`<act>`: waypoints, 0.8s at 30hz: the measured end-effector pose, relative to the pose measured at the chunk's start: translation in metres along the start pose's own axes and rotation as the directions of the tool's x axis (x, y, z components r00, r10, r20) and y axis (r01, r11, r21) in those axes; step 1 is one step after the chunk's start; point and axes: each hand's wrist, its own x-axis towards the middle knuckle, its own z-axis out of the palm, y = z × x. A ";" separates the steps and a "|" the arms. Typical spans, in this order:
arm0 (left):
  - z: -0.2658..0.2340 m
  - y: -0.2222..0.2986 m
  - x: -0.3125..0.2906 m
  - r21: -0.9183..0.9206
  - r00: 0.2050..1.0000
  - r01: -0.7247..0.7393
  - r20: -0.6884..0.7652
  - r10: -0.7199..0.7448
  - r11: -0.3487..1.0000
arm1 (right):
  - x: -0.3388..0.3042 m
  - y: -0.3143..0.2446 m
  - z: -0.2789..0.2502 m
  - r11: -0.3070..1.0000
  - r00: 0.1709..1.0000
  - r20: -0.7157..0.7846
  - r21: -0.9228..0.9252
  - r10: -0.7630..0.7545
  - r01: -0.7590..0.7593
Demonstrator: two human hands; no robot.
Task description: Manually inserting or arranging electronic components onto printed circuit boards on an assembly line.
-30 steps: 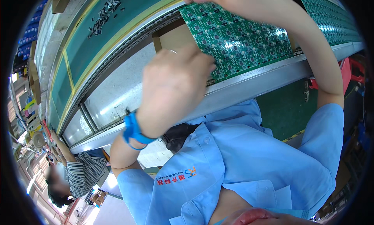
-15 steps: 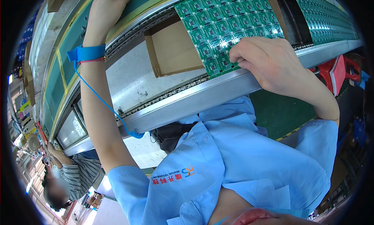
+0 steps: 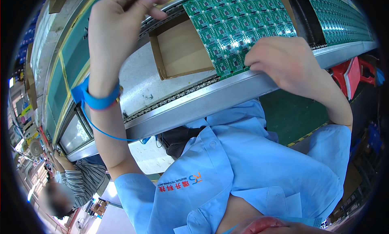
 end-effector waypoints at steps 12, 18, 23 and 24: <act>0.099 0.076 -0.064 0.111 0.997 -0.009 0.079 0.000 0.994 | -0.012 0.021 -0.001 0.961 0.984 -0.090 0.244 0.157 -0.131; 0.119 0.074 -0.060 0.309 0.988 -0.147 0.091 0.125 0.939 | -0.028 0.029 0.000 0.968 0.977 -0.184 0.241 0.111 -0.065; 0.116 0.083 -0.056 0.381 0.975 -0.212 0.147 0.167 0.900 | -0.035 0.030 -0.004 0.968 0.971 -0.201 0.239 0.127 -0.077; 0.116 0.084 -0.055 0.410 0.972 -0.225 0.159 0.173 0.884 | -0.036 0.030 -0.004 0.958 0.969 -0.197 0.272 0.148 -0.091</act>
